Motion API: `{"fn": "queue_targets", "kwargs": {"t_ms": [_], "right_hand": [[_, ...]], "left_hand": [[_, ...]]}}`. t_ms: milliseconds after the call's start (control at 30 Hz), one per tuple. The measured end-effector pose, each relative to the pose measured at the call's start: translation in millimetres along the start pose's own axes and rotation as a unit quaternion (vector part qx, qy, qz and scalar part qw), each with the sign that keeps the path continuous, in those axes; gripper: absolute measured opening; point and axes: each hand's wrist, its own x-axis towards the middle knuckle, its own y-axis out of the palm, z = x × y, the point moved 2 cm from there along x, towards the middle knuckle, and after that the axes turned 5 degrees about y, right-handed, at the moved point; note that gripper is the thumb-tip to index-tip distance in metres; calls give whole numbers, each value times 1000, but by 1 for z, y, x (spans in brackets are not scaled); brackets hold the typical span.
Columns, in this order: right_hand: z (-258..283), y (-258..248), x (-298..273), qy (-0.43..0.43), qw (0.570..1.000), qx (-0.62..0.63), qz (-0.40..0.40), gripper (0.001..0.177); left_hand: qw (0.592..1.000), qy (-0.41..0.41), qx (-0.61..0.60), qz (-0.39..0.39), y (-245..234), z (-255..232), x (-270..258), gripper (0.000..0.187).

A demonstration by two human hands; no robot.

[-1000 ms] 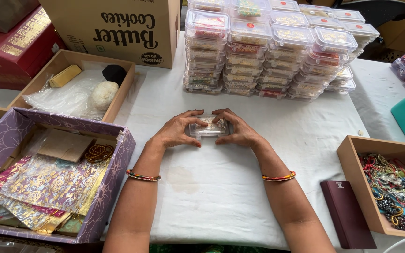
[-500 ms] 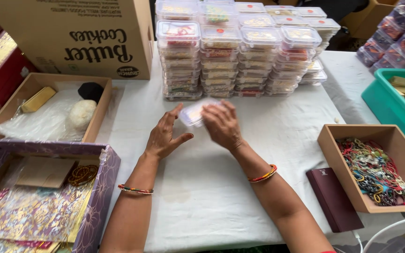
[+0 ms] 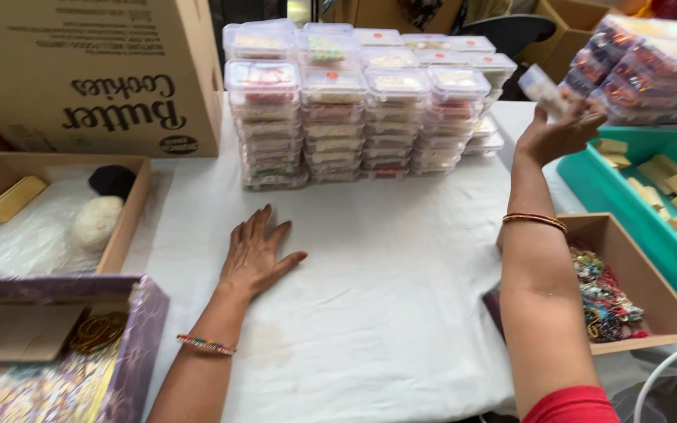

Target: The person handles a beaded necklace, folding it and placing it into a small clear plastic bag. They then wrap the bagged necklace in a decorative gold-patterned paper and place the wrapped item into a small clear plastic container. The person repeats the process with a second necklace, folding it and placing it into a bag.

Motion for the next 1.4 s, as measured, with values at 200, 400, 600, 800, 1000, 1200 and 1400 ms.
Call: {"fn": "queue_targets", "kwargs": {"t_ms": [200,400,600,800,1000,1200,1400], "right_hand": [[-63,43,-11,-123,976,-122,134,29],[-58,78,-30,-215,951,-115,190,25],[-55,103,-51,-194,945,-106,240,28],[-61,111,-81,-147,943,-46,294,31],[-70,125,-87,-109,954,-11,279,26],[-104,147,-50,-36,961,-13,273,35],[-101,71,59,-234,882,85,400,22]], "left_hand": [[999,-13,20,42,6,-1,2,85],[994,-35,41,92,-5,-7,4,84],[984,-67,53,157,-14,-13,8,87],[982,-74,56,162,-13,-12,9,87],[981,-79,57,171,-16,-14,10,86],[991,-47,37,119,-8,-7,8,84],[998,-4,22,55,8,3,7,84]]}}
